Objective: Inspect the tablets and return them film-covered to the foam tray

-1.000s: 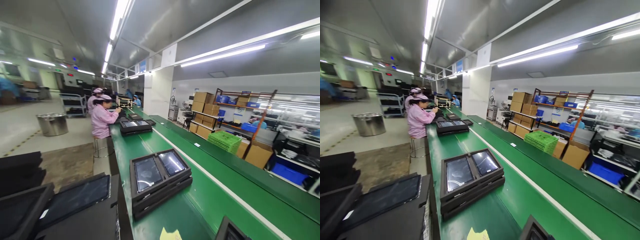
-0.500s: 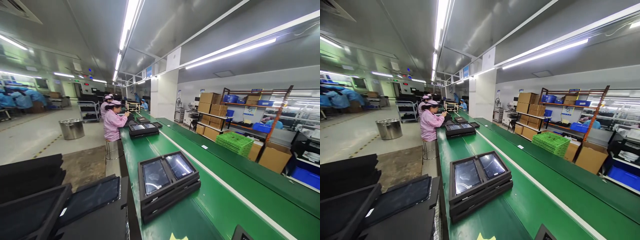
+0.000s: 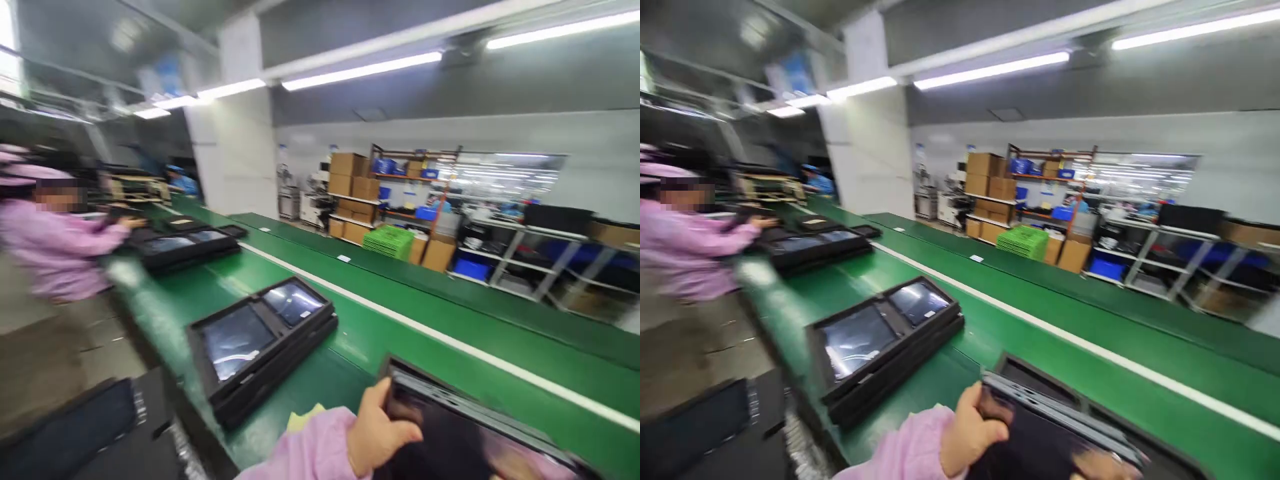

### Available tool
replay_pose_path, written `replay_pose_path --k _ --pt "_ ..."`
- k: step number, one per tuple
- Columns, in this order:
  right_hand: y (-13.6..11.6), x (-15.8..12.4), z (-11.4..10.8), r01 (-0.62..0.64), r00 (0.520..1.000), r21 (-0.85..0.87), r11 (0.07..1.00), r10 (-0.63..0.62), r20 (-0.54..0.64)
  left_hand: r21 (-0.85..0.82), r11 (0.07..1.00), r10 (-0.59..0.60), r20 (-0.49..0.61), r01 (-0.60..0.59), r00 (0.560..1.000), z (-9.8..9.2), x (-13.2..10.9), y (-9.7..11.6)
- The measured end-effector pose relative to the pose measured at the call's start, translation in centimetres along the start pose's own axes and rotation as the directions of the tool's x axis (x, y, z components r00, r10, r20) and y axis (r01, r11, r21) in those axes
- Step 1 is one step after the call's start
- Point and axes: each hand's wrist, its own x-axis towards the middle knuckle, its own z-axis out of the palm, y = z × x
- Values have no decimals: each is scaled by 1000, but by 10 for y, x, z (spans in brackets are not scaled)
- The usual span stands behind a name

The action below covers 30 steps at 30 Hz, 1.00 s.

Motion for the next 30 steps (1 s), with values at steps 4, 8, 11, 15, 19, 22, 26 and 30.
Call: replay_pose_path --k 4,8,11,15,19,22,26,30 --pt "-8 -34 -42 58 998 157 986 -63 25 148 937 272 256 -316 927 -1 -13 8" --pt "-18 -44 -46 128 975 287 949 -172 137 71 851 440 443 -520 781 -6 -20 28" --pt "-18 -50 -42 122 966 359 925 -193 170 120 719 579 442 -685 685 -7 -23 36" --pt "-16 -57 -42 92 960 422 902 -193 203 114 599 675 461 -793 576 -6 -26 38" --pt "-17 -59 -43 75 954 430 900 -191 232 115 581 686 463 -806 561 -5 -26 40" --pt "-19 -59 -44 77 950 445 892 -200 238 125 585 677 468 -801 568 -7 -26 40" --pt "-11 -56 -46 77 940 475 877 -222 258 155 597 623 529 -787 577 -17 -28 31" --pt "13 -57 -50 -93 887 152 984 13 461 64 767 539 474 -638 696 -29 -23 12"
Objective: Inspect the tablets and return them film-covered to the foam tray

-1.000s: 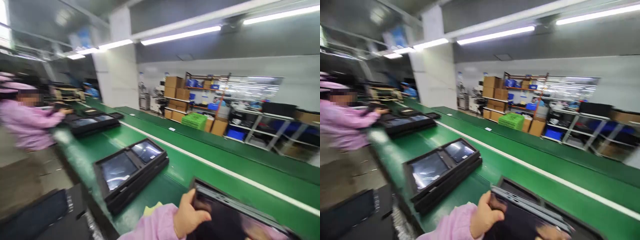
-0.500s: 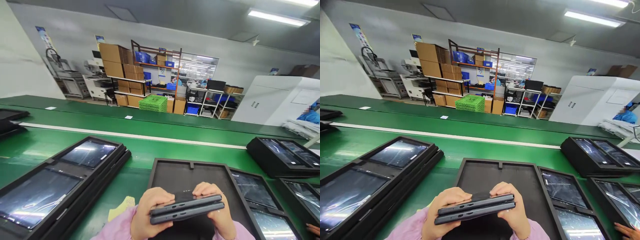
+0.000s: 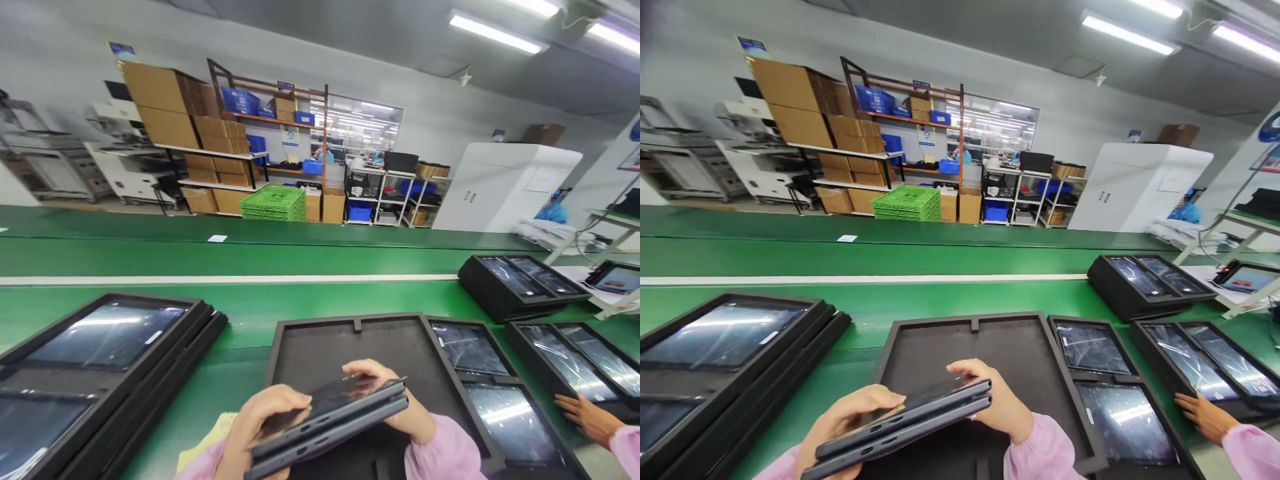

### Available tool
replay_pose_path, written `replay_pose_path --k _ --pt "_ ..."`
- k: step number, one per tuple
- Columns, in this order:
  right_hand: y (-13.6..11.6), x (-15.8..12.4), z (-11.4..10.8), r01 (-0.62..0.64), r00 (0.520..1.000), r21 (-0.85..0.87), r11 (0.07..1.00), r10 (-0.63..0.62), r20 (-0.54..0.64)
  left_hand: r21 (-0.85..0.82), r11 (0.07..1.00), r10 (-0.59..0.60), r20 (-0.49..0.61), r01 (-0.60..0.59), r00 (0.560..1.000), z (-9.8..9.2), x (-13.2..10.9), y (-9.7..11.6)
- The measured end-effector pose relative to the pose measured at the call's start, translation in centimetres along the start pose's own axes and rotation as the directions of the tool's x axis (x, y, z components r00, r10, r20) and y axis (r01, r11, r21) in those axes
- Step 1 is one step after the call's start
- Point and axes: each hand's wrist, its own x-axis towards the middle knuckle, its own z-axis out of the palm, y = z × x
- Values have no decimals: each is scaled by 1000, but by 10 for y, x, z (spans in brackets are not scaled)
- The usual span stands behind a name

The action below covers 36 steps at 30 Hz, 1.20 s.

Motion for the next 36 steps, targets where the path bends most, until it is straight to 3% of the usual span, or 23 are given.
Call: replay_pose_path --k 2,3,4,6,7,8,10,13,15,17,18,25,29,36 --pt "6 -1 0 -114 993 -124 986 111 -34 -72 989 -140 -120 132 983 0 4 -12" --pt "5 0 2 -139 990 -175 975 130 -61 -76 974 -225 -226 213 948 1 10 -18" --pt "0 1 5 -147 988 -231 962 131 -83 -84 949 -313 -353 304 882 4 18 -23" --pt "-21 6 11 -108 993 -344 933 85 -82 -182 852 -505 -540 491 674 12 37 -33" --pt "-35 9 15 -70 997 -377 923 49 -64 -274 775 -613 -543 569 574 19 46 -37" --pt "-49 13 18 -37 999 -394 918 19 -48 -367 684 -721 -469 630 509 27 53 -42" --pt "-70 22 24 -56 998 -413 909 47 -32 -448 552 -834 -300 703 463 47 61 -54" --pt "-75 38 29 -234 971 -478 847 232 -65 -386 607 -791 -369 694 487 72 62 -72" --pt "-63 49 30 -306 948 -499 811 308 -80 -346 691 -721 -394 634 571 78 64 -78" --pt "-46 59 29 -305 949 -464 831 305 -78 -337 754 -656 -336 564 676 77 72 -78" --pt "-38 64 28 -300 952 -425 854 295 -79 -335 770 -635 -315 544 705 73 77 -76" --pt "-5 108 25 -279 929 37 960 279 -244 -443 682 -711 -216 581 669 44 102 -64" --pt "-2 126 26 -349 917 170 922 373 -142 -482 665 -716 -198 570 669 36 103 -64" --pt "-1 134 27 -369 911 272 888 404 -81 -505 647 -722 -164 572 672 32 103 -64"
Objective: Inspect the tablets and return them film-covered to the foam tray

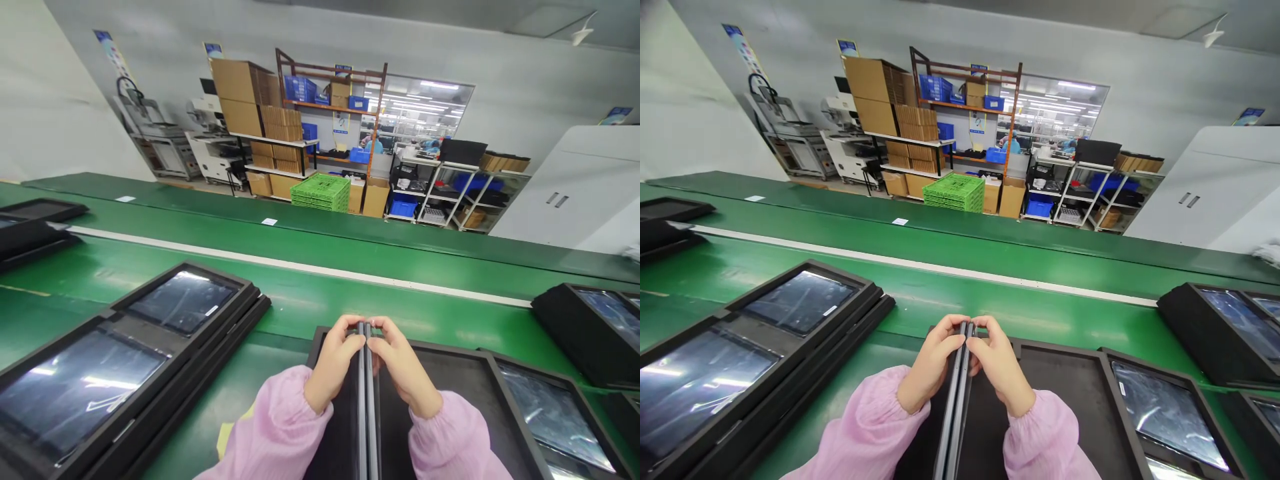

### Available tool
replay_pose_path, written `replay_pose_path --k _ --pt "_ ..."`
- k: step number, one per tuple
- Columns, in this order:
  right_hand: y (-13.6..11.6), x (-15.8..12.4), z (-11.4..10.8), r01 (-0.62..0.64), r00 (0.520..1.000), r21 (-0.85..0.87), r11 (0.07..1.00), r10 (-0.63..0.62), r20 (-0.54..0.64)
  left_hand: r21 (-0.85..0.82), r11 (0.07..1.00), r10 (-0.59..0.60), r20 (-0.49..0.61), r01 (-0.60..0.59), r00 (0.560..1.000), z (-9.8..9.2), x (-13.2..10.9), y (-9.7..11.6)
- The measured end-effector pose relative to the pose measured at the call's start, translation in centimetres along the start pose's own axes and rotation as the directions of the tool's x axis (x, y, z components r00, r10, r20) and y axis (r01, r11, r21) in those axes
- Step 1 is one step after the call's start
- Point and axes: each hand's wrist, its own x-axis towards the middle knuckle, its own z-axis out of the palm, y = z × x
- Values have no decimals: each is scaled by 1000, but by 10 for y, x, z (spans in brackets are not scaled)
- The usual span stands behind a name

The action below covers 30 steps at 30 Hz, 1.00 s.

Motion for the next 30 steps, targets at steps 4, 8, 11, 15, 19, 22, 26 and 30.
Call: replay_pose_path --k 4,8,11,15,19,22,26,30 --pt "0 0 1 15 1000 27 1000 -15 -27 -30 999 -14 10 15 1000 0 -2 3" --pt "0 1 2 15 1000 45 999 -14 -11 -36 999 -22 23 23 999 0 -3 5" --pt "1 1 2 22 1000 54 998 -22 -5 -24 1000 -16 20 16 1000 0 -3 4" --pt "2 1 2 26 1000 70 997 -27 8 -18 1000 -11 20 12 1000 -2 -3 1" --pt "0 -1 3 24 1000 55 998 -24 1 -24 1000 -20 17 20 1000 -2 -3 1" --pt "-1 -1 5 20 1000 56 998 -20 0 -31 999 -20 19 21 1000 -1 -2 3" --pt "0 -1 3 42 999 27 999 -42 0 -15 1000 -19 38 20 999 -3 -3 3" --pt "-1 -5 -3 33 994 40 999 -37 98 -66 998 14 137 -4 991 -8 -5 4"
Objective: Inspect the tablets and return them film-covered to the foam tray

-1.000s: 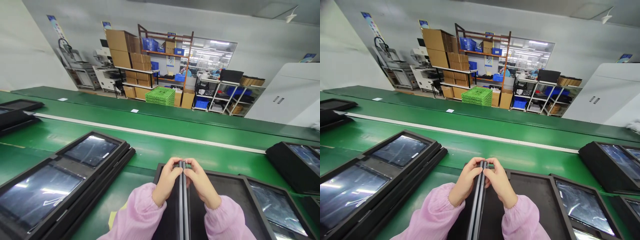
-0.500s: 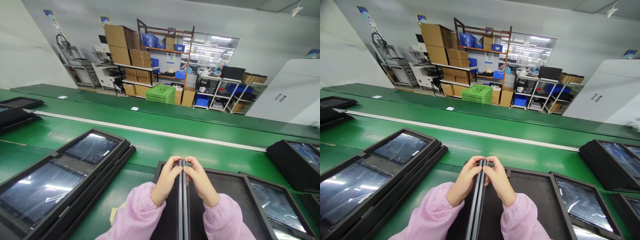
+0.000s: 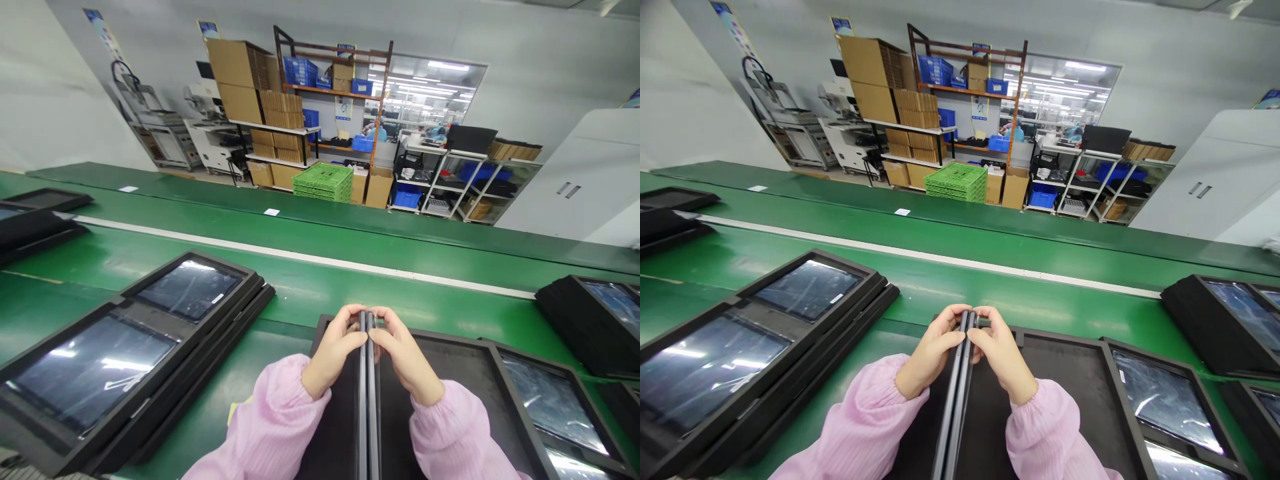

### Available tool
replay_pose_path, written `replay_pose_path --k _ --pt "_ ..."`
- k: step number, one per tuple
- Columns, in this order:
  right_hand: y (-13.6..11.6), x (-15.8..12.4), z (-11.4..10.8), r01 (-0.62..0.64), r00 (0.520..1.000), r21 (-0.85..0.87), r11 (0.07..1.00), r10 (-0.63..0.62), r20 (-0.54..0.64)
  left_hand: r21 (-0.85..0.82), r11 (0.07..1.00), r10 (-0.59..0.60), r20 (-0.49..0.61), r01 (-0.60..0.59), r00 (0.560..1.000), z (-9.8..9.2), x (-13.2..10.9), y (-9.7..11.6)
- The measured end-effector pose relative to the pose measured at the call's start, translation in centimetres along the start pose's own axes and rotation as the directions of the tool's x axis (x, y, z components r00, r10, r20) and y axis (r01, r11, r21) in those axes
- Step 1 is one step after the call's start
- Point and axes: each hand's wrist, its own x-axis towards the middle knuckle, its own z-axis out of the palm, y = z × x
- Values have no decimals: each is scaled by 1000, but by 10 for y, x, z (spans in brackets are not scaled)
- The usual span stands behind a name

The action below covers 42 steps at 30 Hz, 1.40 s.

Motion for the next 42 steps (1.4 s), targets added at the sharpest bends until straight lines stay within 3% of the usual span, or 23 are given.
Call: replay_pose_path --k 3,8,14,18,20,22,25,29,33,42 --pt "-4 -3 -2 -23 997 -26 999 24 69 -21 1000 10 33 -9 999 -2 -1 2" --pt "-8 -6 0 -34 999 -70 997 36 26 32 999 15 49 -16 999 -4 -3 3" --pt "-11 -13 0 -40 998 -58 997 44 54 62 998 5 83 -10 997 -8 -7 0" --pt "-9 -16 4 -36 999 -102 994 35 -14 112 993 20 68 -28 998 -5 -9 0" --pt "-5 -27 11 -11 996 -214 977 -8 -90 187 981 53 -1 -51 999 0 -20 -2" --pt "3 -47 20 79 979 -343 936 -139 -151 289 953 114 -63 -91 991 6 -42 -8" --pt "20 -87 33 250 946 -420 872 -313 -87 346 922 195 -21 -176 981 11 -80 -21" --pt "37 -117 37 291 953 -235 927 -304 -21 311 918 240 58 -246 969 15 -107 -33" --pt "44 -121 31 283 952 -48 958 -287 -104 359 887 275 90 -289 957 22 -104 -37" --pt "51 -133 26 202 951 60 977 -181 -250 371 853 347 120 -366 930 36 -102 -49"
